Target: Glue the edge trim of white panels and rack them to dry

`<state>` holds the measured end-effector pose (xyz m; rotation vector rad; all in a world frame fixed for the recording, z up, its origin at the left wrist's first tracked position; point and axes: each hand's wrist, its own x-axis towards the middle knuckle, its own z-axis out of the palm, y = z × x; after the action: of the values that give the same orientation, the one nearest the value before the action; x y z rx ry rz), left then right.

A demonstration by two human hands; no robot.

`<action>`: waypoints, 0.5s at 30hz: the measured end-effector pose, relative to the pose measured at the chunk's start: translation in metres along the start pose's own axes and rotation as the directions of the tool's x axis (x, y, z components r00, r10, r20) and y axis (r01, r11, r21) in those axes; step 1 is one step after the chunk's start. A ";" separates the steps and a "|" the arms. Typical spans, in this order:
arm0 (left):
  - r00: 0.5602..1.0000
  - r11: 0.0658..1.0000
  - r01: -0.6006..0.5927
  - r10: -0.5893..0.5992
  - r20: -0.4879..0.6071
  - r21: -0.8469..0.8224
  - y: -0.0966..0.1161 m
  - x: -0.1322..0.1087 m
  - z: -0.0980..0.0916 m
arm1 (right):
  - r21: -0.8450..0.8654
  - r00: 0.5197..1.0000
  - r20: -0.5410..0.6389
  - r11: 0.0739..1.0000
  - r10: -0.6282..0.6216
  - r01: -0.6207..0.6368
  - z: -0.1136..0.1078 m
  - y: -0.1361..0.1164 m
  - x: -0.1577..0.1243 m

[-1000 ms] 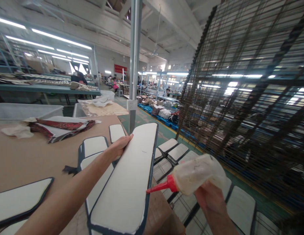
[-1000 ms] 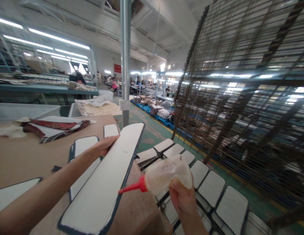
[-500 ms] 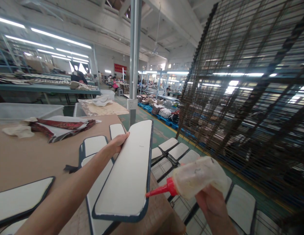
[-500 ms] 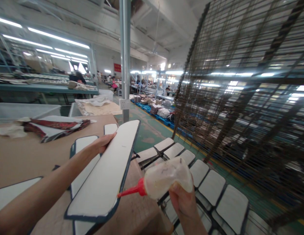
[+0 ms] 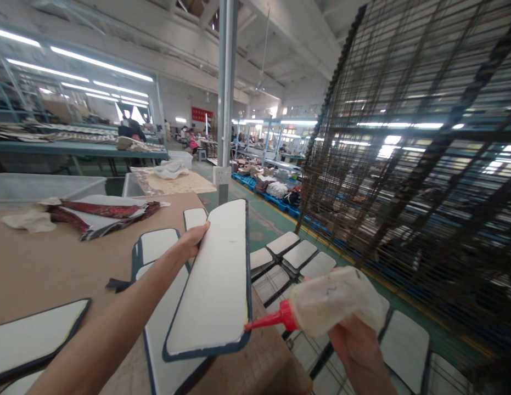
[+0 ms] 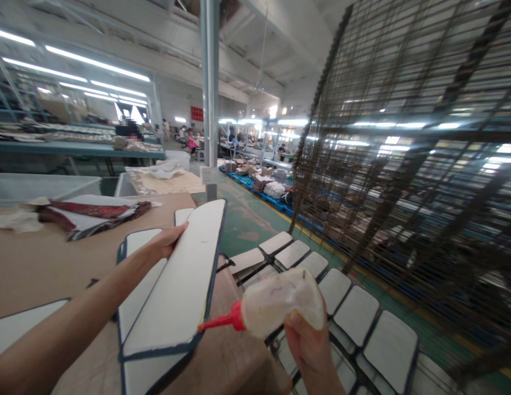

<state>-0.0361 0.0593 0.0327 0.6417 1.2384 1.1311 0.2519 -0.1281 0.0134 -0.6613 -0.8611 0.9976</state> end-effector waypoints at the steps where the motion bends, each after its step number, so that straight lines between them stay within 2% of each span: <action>1: 1.000 1.000 -0.005 0.005 -0.016 -0.017 0.000 0.000 -0.001 | 0.011 0.999 -0.029 1.000 -0.023 0.024 0.002 -0.001 -0.001; 4: 0.998 0.997 -0.023 0.018 -0.068 -0.074 0.001 0.004 -0.006 | 0.017 0.992 -0.092 0.996 -0.089 0.091 0.008 -0.002 -0.003; 11: 0.978 0.979 -0.051 0.008 -0.210 -0.199 -0.002 0.020 -0.018 | -0.095 0.963 -0.121 0.969 -0.241 0.230 0.009 0.000 -0.011; 15: 0.970 0.970 -0.040 -0.020 -0.244 -0.239 -0.006 0.024 -0.021 | -0.149 0.937 -0.165 0.947 -0.309 0.286 0.009 0.002 -0.014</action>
<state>-0.0556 0.0755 0.0118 0.3309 1.2776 1.3759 0.2390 -0.1393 0.0124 -0.6930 -0.8326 0.6026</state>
